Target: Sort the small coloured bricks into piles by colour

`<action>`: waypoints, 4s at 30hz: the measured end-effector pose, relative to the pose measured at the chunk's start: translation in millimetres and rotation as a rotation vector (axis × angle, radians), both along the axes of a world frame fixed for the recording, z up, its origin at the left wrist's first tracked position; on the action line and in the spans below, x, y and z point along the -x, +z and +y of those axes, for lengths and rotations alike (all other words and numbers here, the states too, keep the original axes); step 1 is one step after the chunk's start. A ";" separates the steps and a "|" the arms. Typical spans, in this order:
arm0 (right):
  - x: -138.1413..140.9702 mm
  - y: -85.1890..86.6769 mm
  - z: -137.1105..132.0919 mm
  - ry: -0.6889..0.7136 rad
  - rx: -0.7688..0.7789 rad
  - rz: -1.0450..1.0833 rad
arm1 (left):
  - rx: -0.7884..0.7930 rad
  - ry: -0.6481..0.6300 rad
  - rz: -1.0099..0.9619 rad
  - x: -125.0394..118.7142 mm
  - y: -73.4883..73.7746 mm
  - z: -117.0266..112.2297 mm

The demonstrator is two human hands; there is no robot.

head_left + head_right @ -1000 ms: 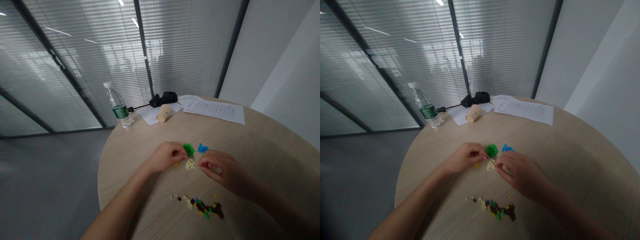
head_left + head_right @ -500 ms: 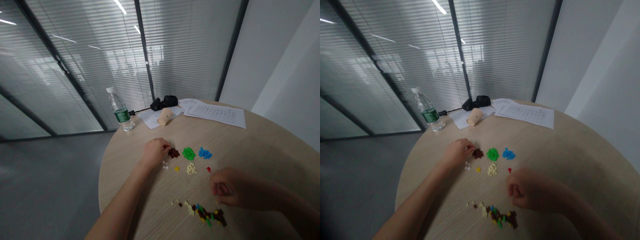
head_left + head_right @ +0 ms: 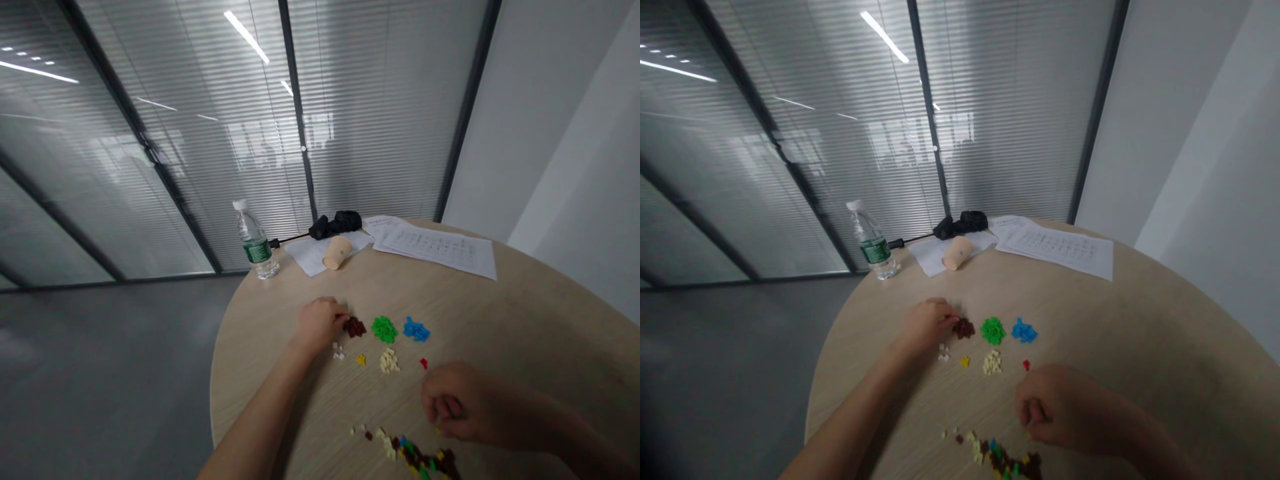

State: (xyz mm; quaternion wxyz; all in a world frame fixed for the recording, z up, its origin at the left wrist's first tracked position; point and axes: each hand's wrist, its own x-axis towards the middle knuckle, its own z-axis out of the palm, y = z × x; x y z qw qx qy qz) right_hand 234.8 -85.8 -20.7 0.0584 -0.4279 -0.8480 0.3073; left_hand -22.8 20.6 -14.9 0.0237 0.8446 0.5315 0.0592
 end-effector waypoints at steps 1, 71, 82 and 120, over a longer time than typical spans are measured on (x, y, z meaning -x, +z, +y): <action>0.0 -0.8 0.0 0.003 -0.008 0.001 | 0.004 0.000 0.003 0.2 -0.3 0.0; 36.2 4.5 -11.3 -0.087 -0.116 0.091 | 0.024 -0.046 -0.300 7.6 -5.8 -6.1; 36.1 -3.7 -9.0 -0.057 -0.105 0.069 | 0.100 -0.047 -0.410 7.8 -5.7 -4.7; 20.6 -16.3 9.4 -0.342 -0.330 0.162 | 0.169 -0.550 -0.446 -27.2 -5.8 -34.1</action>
